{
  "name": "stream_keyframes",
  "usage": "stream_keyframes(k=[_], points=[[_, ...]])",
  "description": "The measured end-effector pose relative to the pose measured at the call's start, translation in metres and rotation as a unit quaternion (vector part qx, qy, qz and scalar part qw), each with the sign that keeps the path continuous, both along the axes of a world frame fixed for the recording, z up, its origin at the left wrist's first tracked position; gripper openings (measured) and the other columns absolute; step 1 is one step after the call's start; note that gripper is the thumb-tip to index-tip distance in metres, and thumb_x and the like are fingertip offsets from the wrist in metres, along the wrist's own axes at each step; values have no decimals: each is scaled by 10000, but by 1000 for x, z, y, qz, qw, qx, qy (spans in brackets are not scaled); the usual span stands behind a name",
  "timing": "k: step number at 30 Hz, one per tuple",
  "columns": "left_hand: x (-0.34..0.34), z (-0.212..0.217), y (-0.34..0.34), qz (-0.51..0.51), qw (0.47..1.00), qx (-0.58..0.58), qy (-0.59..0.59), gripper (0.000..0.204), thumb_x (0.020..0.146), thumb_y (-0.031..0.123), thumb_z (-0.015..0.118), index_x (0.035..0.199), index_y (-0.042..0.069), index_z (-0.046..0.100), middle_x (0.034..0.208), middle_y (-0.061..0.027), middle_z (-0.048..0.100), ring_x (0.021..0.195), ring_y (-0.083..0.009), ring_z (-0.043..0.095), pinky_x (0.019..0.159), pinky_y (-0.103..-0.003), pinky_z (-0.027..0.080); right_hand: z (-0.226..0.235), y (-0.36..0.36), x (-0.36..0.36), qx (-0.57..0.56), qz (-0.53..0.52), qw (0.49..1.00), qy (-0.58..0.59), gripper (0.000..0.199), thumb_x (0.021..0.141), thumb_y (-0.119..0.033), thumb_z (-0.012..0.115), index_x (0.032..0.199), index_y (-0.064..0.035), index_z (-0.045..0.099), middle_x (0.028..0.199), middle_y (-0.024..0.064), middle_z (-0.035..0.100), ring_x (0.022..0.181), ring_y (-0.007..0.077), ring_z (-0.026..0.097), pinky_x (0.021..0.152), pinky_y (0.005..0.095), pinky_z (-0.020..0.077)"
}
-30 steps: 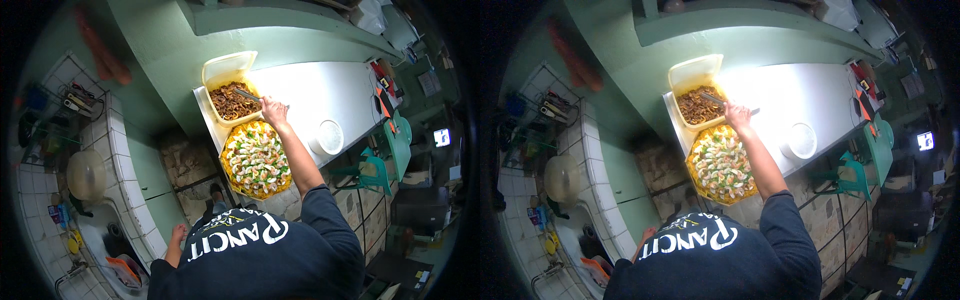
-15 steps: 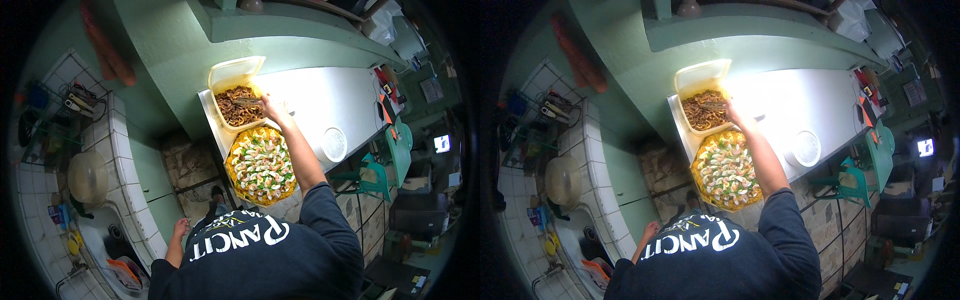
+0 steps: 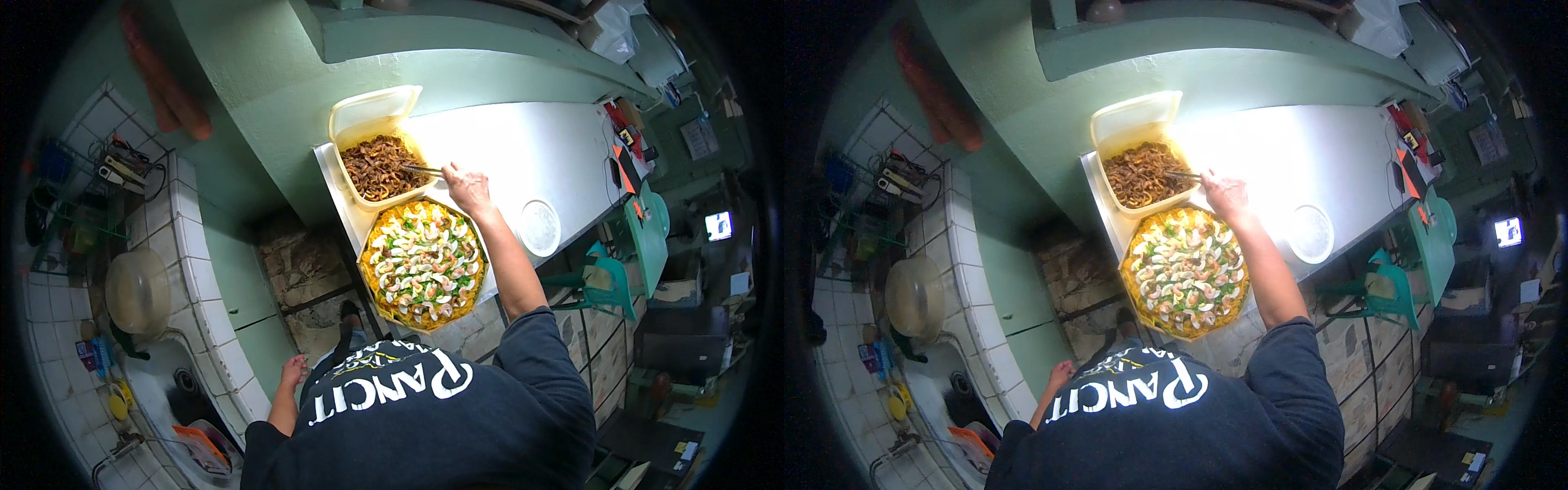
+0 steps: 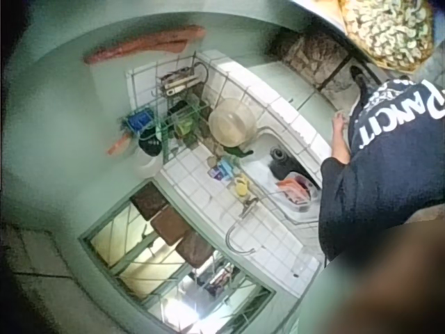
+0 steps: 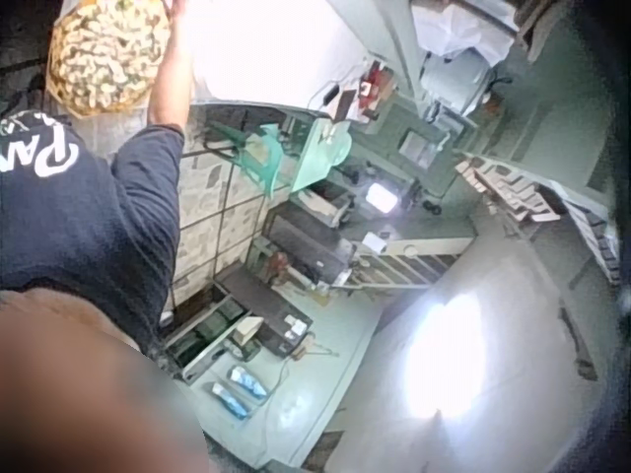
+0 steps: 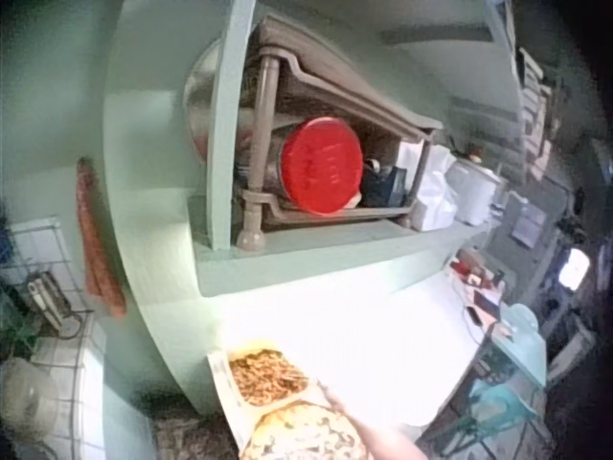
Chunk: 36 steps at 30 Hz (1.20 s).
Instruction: The person places a tray of food on a counter and uses tongs to add toppings from two separate containers. They first add a pinkish ingredient, then a brown ingredient, distributing them over the existing food items.
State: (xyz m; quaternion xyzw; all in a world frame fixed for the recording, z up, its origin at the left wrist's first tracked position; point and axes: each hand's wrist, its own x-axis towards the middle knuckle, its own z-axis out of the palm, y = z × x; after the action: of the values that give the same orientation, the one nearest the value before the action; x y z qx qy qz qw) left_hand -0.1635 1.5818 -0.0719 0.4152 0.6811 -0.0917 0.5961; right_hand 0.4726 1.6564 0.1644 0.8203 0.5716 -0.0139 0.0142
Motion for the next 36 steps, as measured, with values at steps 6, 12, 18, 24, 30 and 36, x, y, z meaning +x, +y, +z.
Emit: stream_keyframes(k=[6,12,18,24,30,36], points=[[9,16,0,4,1000,3,-7,309,951,312,540,1236,199,585,968,15,650,711,-116,602,599,-315,464,-12,-22,12,186,-116,963,157,287,973,-390,478,1079,-207,672,900,118,709,764,307,687,730,410,530],[20,16,-5,-45,999,18,-6,309,954,309,537,1239,201,582,956,19,651,708,-114,607,595,-319,463,-47,-33,11,188,-188,928,261,306,937,-337,551,941,-66,692,676,64,634,668,172,613,659,320,478],[19,-1,-9,-58,998,19,-22,301,962,296,525,1243,200,576,948,19,650,688,-118,607,578,-322,459,-32,-63,8,221,-183,895,342,282,907,-347,510,951,-137,693,797,99,686,792,323,649,710,406,492],[28,0,-14,-79,997,20,-16,295,965,287,531,1243,199,574,953,19,657,681,-124,610,560,-321,454,-20,-75,-3,218,-171,924,263,287,942,-364,484,1018,-170,681,956,81,690,919,311,644,825,416,488],[32,9,-23,-78,997,14,-9,287,960,287,540,1230,200,583,943,19,661,677,-121,609,541,-305,448,-22,-77,-6,246,-146,935,211,266,955,-334,504,1025,-156,690,864,90,691,841,303,660,773,416,508],[24,9,-25,-64,998,25,-14,270,953,292,546,1205,209,598,932,29,662,674,-119,607,550,-307,446,-32,-75,4,200,-172,946,190,303,962,-375,473,1034,-179,693,877,93,699,856,293,667,780,406,508]])
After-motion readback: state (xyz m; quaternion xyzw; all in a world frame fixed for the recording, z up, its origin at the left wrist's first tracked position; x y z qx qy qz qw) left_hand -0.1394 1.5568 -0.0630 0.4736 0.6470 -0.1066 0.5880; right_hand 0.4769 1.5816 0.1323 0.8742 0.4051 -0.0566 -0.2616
